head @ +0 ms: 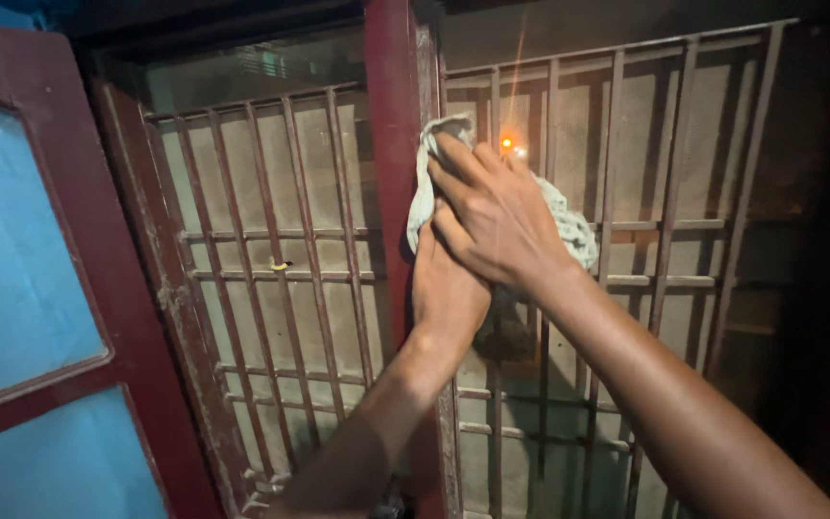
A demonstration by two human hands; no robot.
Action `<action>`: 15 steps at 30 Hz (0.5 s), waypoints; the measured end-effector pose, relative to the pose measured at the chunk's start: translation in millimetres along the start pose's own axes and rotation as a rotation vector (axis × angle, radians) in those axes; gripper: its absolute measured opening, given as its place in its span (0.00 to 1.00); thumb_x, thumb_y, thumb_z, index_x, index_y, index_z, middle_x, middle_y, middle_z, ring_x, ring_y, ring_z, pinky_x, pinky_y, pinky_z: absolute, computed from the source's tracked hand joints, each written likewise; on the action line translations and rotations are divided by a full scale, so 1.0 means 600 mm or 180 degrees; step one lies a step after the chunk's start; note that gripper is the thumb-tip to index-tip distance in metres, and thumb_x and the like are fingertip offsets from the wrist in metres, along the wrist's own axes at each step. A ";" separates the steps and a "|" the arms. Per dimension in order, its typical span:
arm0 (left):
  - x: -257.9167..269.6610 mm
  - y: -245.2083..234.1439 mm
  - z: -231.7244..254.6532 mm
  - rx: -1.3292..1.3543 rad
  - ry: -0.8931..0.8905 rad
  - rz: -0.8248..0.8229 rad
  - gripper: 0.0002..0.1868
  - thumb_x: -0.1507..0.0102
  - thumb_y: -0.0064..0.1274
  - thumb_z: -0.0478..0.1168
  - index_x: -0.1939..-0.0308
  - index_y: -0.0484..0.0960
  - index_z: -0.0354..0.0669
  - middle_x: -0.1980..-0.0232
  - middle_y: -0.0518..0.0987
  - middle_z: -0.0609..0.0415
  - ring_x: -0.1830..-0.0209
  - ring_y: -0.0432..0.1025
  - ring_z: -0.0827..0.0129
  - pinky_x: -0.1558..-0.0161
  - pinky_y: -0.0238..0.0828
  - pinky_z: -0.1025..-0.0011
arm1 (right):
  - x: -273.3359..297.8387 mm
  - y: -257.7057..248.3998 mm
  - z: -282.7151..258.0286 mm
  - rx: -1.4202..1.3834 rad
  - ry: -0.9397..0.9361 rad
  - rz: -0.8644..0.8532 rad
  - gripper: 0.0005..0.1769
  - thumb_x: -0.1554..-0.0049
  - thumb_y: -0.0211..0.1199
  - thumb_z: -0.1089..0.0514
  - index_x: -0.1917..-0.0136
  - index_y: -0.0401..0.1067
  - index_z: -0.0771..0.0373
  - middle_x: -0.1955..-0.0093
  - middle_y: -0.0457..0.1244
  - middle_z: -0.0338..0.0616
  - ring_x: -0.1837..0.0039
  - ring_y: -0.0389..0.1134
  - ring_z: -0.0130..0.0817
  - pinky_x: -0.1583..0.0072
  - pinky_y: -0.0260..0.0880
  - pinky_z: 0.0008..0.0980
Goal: The person wipes the glass panes of a door and an adjacent window using a cloth, cleaning different sections of the glass surfaces.
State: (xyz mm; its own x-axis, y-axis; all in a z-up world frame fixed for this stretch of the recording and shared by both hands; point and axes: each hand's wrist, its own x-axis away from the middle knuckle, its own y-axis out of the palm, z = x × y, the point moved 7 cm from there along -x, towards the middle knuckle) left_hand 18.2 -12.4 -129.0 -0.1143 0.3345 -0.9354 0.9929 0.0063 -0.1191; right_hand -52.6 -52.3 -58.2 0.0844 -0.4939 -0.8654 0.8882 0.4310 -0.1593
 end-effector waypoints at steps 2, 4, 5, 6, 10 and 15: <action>0.020 0.008 0.005 0.0062 0.0053 -0.0068 0.31 0.37 0.49 0.48 0.32 0.73 0.39 0.33 0.74 0.41 0.28 0.63 0.45 0.27 0.50 0.54 | 0.015 -0.005 -0.012 -0.0061 -0.0019 0.0073 0.26 0.41 0.56 0.52 0.36 0.74 0.71 0.29 0.61 0.54 0.39 0.63 0.45 0.37 0.61 0.45; 0.038 0.008 0.010 0.0083 0.0094 -0.0035 0.30 0.37 0.51 0.47 0.32 0.74 0.38 0.34 0.75 0.40 0.30 0.64 0.44 0.28 0.54 0.54 | 0.027 -0.006 -0.019 -0.0119 0.0028 0.0155 0.25 0.41 0.57 0.52 0.37 0.75 0.71 0.30 0.62 0.53 0.40 0.63 0.45 0.36 0.61 0.45; 0.046 0.005 0.011 0.0071 0.0110 0.0036 0.30 0.37 0.51 0.46 0.32 0.74 0.37 0.34 0.75 0.39 0.30 0.64 0.44 0.29 0.55 0.54 | 0.034 -0.005 -0.022 -0.0145 0.0047 0.0198 0.25 0.42 0.58 0.52 0.37 0.75 0.70 0.31 0.63 0.52 0.40 0.63 0.44 0.36 0.61 0.44; 0.049 0.002 0.012 0.0058 0.0141 0.0125 0.30 0.37 0.52 0.46 0.32 0.75 0.37 0.35 0.75 0.38 0.30 0.64 0.44 0.30 0.56 0.54 | 0.042 -0.005 -0.023 -0.0233 0.0087 0.0271 0.25 0.43 0.58 0.52 0.38 0.76 0.70 0.32 0.64 0.52 0.40 0.63 0.45 0.37 0.60 0.45; 0.057 -0.007 0.001 0.0843 0.0162 0.0221 0.29 0.36 0.52 0.42 0.32 0.73 0.33 0.33 0.73 0.35 0.29 0.63 0.42 0.26 0.57 0.51 | 0.087 -0.005 -0.035 -0.0331 -0.0024 0.0771 0.25 0.47 0.58 0.54 0.39 0.77 0.67 0.34 0.66 0.50 0.39 0.64 0.46 0.38 0.59 0.46; 0.010 -0.050 -0.024 0.2201 -0.0136 0.1111 0.42 0.36 0.54 0.43 0.25 0.55 0.21 0.23 0.55 0.23 0.23 0.52 0.31 0.24 0.48 0.45 | 0.085 -0.010 0.009 -0.0026 0.0000 0.1141 0.27 0.45 0.55 0.57 0.34 0.74 0.68 0.32 0.65 0.54 0.34 0.64 0.49 0.32 0.58 0.50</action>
State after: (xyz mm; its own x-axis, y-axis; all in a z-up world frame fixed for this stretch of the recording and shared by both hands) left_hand -11.9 2.8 -126.2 0.1862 0.1722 -0.9673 0.7263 -0.6872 0.0175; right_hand -50.8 -84.1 -98.8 0.3900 -0.3103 -0.8670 0.7985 0.5828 0.1506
